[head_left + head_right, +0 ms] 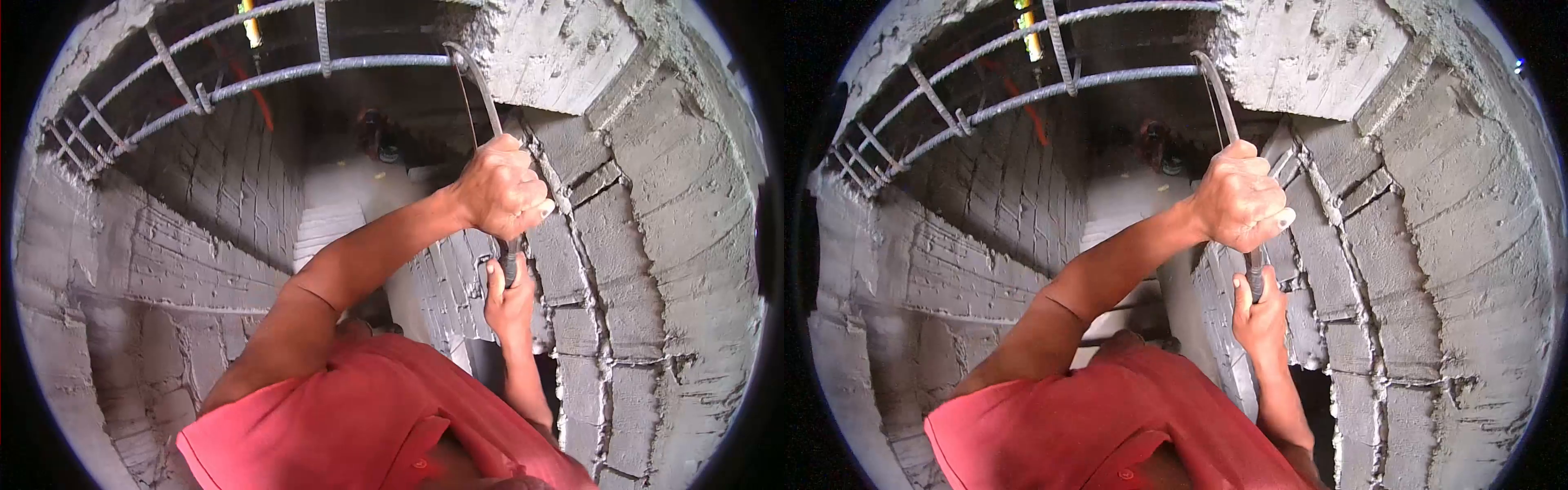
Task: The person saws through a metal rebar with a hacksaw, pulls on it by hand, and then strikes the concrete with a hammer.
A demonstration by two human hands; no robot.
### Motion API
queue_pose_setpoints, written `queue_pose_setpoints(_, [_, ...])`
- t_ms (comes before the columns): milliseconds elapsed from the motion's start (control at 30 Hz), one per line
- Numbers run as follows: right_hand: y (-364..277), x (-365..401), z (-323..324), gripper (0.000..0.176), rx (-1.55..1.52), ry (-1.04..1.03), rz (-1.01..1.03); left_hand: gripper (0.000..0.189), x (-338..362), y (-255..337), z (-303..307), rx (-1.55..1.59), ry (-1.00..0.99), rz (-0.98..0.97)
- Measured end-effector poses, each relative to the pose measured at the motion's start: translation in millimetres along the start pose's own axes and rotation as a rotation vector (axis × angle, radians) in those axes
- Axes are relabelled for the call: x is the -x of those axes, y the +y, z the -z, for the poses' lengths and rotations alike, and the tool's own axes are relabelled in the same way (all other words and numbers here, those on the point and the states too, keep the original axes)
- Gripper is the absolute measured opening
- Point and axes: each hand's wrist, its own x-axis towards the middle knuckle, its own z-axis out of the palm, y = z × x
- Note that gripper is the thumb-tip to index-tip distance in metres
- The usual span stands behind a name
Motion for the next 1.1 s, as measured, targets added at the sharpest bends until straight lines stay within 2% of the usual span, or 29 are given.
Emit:
queue_pose_setpoints(67, [1,-43,-16,0.022,0.014,0.068,0.064,0.030,-14,-48,1,-0.157,0.045,-0.135])
queue_pose_setpoints(100, [-9,-78,-22,0.025,0.049,0.042,0.072,0.031,-28,-76,12,-0.327,-0.028,-0.199])
queue_pose_setpoints(133, [-16,-110,-24,0.028,0.084,0.022,0.101,0.029,-40,-107,27,-0.287,-0.037,-0.242])
queue_pose_setpoints(167, [-15,-115,-22,0.028,0.084,0.019,0.111,0.026,-52,-117,32,-0.232,0.061,-0.102])
queue_pose_setpoints(200, [-13,-111,-23,0.030,0.039,0.044,0.126,0.026,-47,-109,26,-0.227,0.051,-0.093])
queue_pose_setpoints(233, [-10,-105,-27,0.032,-0.007,0.073,0.137,0.027,-39,-95,14,-0.287,0.016,-0.171])
queue_pose_setpoints(267, [4,-77,-24,0.030,0.071,0.067,0.114,0.028,-31,-80,6,-0.351,-0.014,-0.257])
queue_pose_setpoints(300, [16,-44,-15,0.028,0.151,0.069,0.118,0.035,-19,-49,4,-0.253,-0.008,-0.180])
queue_pose_setpoints(333, [5,-14,0,0.027,0.070,-0.051,-0.070,0.038,-2,-22,-5,-0.152,0.052,-0.124])
queue_pose_setpoints(367, [4,-2,0,0.026,0.040,-0.036,-0.023,0.039,2,-2,-1,-0.039,0.068,0.020])
queue_pose_setpoints(400, [5,-2,-4,0.023,0.032,-0.009,-0.013,0.035,1,-6,-1,0.011,0.067,0.019])
queue_pose_setpoints(467, [17,-43,-15,0.019,0.010,0.012,0.040,0.032,-18,-50,2,-0.159,0.032,-0.163])
queue_pose_setpoints(500, [1,-73,-19,0.020,0.049,0.020,0.078,0.031,-27,-81,4,-0.278,-0.018,-0.206])
queue_pose_setpoints(533, [-15,-107,-21,0.020,0.082,0.045,0.150,0.029,-41,-109,15,-0.158,-0.002,-0.114])
queue_pose_setpoints(567, [-17,-115,-20,0.020,0.076,0.045,0.157,0.027,-52,-125,24,-0.292,0.074,-0.220])
queue_pose_setpoints(667, [-6,-79,-17,0.021,0.065,0.010,0.042,0.027,-26,-87,0,-0.345,-0.024,-0.207])
queue_pose_setpoints(700, [5,-46,-9,0.020,0.095,-0.003,0.033,0.030,-17,-51,-3,-0.179,0.029,-0.141])
queue_pose_setpoints(733, [0,-18,0,0.018,0.004,-0.053,-0.127,0.031,-5,-23,-5,-0.133,0.046,-0.103])
queue_pose_setpoints(767, [0,-9,-3,0.016,0.003,-0.035,-0.056,0.032,-2,-7,-4,-0.023,0.090,-0.001])
queue_pose_setpoints(800, [1,-10,-4,0.017,-0.008,-0.026,-0.057,0.034,-3,-11,-1,-0.013,0.075,-0.011])
queue_pose_setpoints(867, [17,-68,-23,0.019,0.075,0.047,0.178,0.034,-24,-67,9,-0.259,0.042,-0.227])
queue_pose_setpoints(933, [-31,-124,-25,0.021,-0.050,0.004,-0.016,0.032,-48,-129,17,-0.102,0.070,-0.004])
queue_pose_setpoints(1033, [-31,-117,-20,0.021,0.001,0.000,0.052,0.027,-43,-118,7,-0.041,0.125,0.071])
queue_pose_setpoints(1100, [-13,-74,-13,0.018,0.076,-0.028,0.048,0.032,-24,-75,16,-0.320,-0.029,-0.155])
